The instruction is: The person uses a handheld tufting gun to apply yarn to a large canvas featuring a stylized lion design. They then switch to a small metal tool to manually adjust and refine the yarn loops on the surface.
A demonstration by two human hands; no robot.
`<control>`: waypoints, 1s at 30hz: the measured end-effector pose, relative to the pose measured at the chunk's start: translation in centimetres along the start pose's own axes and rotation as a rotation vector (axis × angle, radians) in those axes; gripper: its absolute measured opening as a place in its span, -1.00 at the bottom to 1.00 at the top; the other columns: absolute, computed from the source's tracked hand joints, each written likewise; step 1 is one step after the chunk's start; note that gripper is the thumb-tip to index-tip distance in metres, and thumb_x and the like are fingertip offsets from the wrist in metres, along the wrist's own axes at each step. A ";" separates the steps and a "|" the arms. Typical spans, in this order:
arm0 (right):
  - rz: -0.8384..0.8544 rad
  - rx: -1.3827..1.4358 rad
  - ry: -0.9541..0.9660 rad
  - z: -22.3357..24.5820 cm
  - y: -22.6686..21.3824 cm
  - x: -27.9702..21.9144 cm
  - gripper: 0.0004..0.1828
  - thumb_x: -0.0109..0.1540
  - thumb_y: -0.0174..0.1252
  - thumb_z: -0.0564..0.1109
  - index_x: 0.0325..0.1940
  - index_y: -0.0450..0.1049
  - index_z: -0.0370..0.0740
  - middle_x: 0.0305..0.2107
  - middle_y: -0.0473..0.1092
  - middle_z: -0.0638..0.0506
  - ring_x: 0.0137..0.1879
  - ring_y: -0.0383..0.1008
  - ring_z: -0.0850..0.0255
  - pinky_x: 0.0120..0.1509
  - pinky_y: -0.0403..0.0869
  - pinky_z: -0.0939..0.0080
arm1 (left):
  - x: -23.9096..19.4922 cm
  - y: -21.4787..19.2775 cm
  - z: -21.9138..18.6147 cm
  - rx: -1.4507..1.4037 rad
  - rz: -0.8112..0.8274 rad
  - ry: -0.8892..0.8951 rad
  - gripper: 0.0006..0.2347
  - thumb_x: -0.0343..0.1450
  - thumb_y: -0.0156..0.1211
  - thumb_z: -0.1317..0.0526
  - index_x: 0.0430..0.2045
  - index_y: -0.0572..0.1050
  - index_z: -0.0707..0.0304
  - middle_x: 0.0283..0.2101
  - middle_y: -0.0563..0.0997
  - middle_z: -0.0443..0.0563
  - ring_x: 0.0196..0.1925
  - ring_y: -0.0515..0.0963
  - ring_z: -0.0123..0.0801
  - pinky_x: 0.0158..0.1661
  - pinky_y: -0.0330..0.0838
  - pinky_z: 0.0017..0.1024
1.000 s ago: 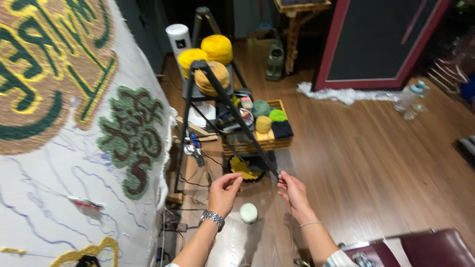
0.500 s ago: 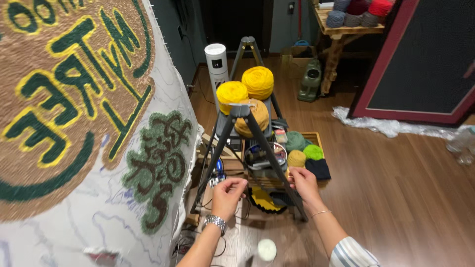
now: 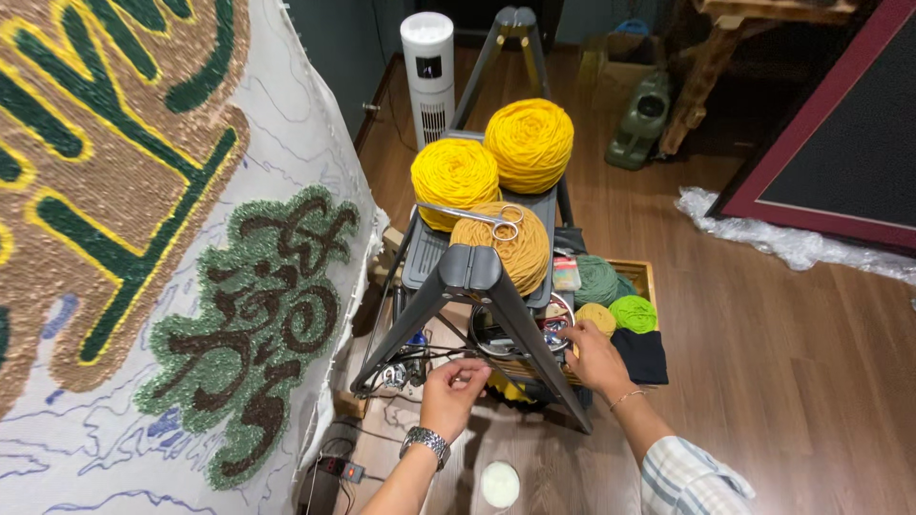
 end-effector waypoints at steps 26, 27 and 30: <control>0.076 1.119 0.236 -4.3 2.0 3.0 -0.76 0.36 0.13 -0.12 0.03 0.45 -0.32 -0.26 0.49 0.10 -0.15 0.46 0.43 -0.02 0.47 0.40 | 5.1 1.9 4.9 0.375 -0.086 0.052 -0.86 0.35 0.35 0.33 -0.27 0.62 0.35 -0.44 0.65 -0.01 -0.40 0.57 -0.49 -0.32 0.51 -0.52; 0.081 1.166 0.259 -4.4 1.9 3.1 -0.76 0.35 0.12 -0.12 0.03 0.44 -0.31 -0.26 0.50 0.09 -0.15 0.47 0.42 0.00 0.49 0.39 | 5.4 1.9 5.1 0.445 -0.094 0.048 -0.86 0.35 0.35 0.34 -0.25 0.63 0.34 -0.46 0.63 0.02 -0.42 0.55 -0.46 -0.33 0.50 -0.50; 0.106 1.247 0.257 -4.4 1.6 2.8 -0.75 0.38 0.13 -0.11 0.07 0.44 -0.31 -0.27 0.48 0.06 -0.16 0.47 0.39 -0.02 0.48 0.36 | 7.0 2.8 7.5 0.367 -0.099 -0.056 -0.76 0.30 0.37 0.35 -0.17 0.58 0.33 -0.44 0.62 -0.03 -0.41 0.59 -0.48 -0.32 0.51 -0.53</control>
Point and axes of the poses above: each hand's wrist, its own x-axis towards the middle knuckle, its own y-axis out of the palm, z = x × y, the point moved 2 cm from there along x, towards the middle knuckle
